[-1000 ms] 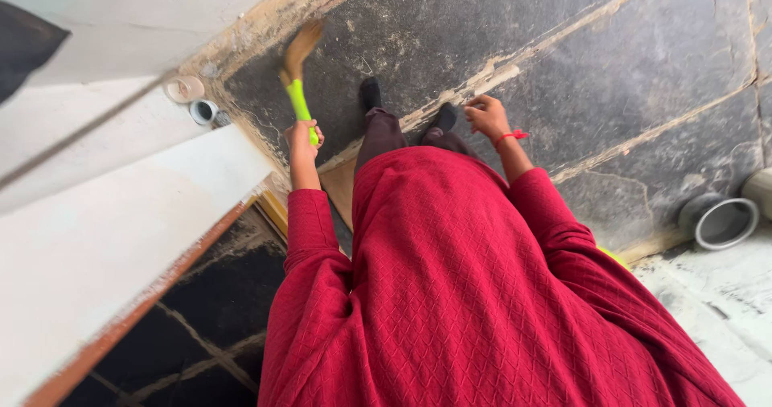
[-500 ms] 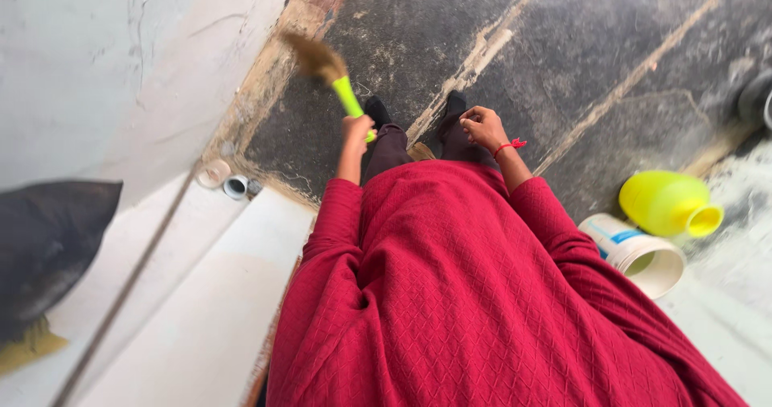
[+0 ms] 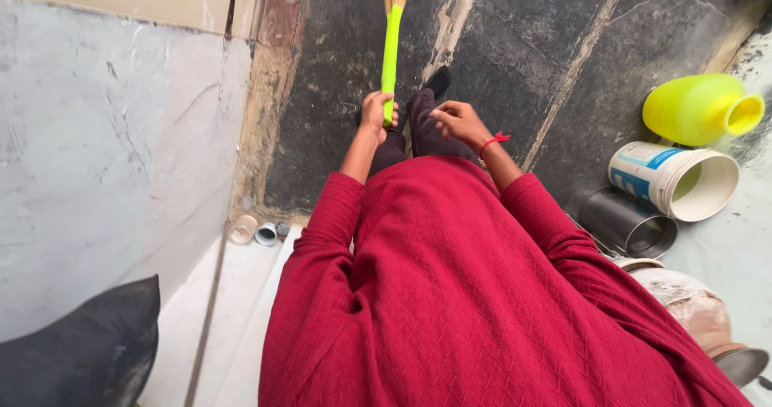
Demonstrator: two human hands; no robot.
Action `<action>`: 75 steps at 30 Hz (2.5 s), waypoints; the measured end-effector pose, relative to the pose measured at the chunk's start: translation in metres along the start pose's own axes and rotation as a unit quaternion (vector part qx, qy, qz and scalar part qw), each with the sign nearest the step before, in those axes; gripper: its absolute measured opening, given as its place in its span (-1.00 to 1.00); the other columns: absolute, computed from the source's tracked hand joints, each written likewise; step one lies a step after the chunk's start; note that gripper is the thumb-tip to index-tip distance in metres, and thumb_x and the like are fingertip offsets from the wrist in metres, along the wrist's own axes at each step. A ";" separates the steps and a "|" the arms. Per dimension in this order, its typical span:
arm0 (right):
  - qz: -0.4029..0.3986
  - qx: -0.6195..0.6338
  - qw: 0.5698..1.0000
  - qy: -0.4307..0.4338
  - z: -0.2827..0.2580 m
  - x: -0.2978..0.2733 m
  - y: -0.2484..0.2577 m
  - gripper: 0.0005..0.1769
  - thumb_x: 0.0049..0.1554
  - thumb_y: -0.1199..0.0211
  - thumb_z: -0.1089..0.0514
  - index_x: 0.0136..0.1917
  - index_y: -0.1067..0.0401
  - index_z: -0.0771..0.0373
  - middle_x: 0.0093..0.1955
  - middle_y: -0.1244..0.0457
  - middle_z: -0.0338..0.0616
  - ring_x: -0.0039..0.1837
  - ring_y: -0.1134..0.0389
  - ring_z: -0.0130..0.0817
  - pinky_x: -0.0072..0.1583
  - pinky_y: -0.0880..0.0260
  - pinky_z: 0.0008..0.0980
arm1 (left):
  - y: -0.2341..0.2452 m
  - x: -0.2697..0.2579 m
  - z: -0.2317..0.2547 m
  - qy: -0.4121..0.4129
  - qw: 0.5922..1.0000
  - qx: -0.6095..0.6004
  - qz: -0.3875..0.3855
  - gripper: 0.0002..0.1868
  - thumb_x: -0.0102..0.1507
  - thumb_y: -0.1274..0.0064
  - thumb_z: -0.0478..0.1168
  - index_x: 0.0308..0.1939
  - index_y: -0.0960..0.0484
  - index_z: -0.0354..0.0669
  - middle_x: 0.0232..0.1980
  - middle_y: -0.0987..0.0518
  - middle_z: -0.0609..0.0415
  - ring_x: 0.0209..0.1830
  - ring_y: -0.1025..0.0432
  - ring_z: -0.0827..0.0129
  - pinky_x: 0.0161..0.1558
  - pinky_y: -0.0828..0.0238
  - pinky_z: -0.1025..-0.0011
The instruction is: The person sweeps a stone floor using a broom with a green handle, clearing dust from corners and edges.
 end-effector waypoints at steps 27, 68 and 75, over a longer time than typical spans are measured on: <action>0.041 -0.180 0.969 -0.163 -0.031 0.086 0.002 -0.49 0.19 -0.25 -0.18 -0.27 -0.45 0.33 -0.49 -0.18 -0.17 -0.51 -0.16 -0.36 -0.43 -0.12 -0.32 | -0.008 -0.050 0.038 0.056 0.970 0.232 -0.044 -0.64 0.41 0.17 -0.16 0.25 -0.52 -0.13 -0.42 -0.63 -0.02 -0.62 -0.49 0.40 -0.58 -0.42 0.50; 0.224 0.200 0.942 -0.151 0.000 0.056 0.121 -0.81 0.23 -0.08 0.20 -0.08 -0.53 0.14 -0.43 -0.10 -0.27 -0.47 -0.04 -0.54 -0.45 0.02 -0.49 | 0.021 -0.028 0.060 0.022 0.976 0.205 0.066 -0.72 0.35 0.07 -0.14 0.04 -0.65 -0.16 -0.47 -0.54 0.14 -0.67 -0.33 0.56 -0.62 -0.25 0.56; 0.142 0.135 0.979 -0.049 0.001 0.046 0.172 -0.84 0.24 -0.16 0.09 -0.15 -0.46 0.15 -0.43 -0.05 -0.36 -0.49 -0.01 -0.57 -0.44 0.02 -0.47 | -0.005 -0.002 0.068 0.023 0.972 0.227 0.061 -0.73 0.36 0.11 -0.21 0.02 -0.65 -0.19 -0.48 -0.54 0.14 -0.67 -0.33 0.57 -0.62 -0.24 0.57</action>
Point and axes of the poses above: each hand's wrist, its own x-axis towards the middle knuckle, its own y-axis out of the back of the hand, z = x × y, the point moved 7 cm from there along x, towards the middle knuckle
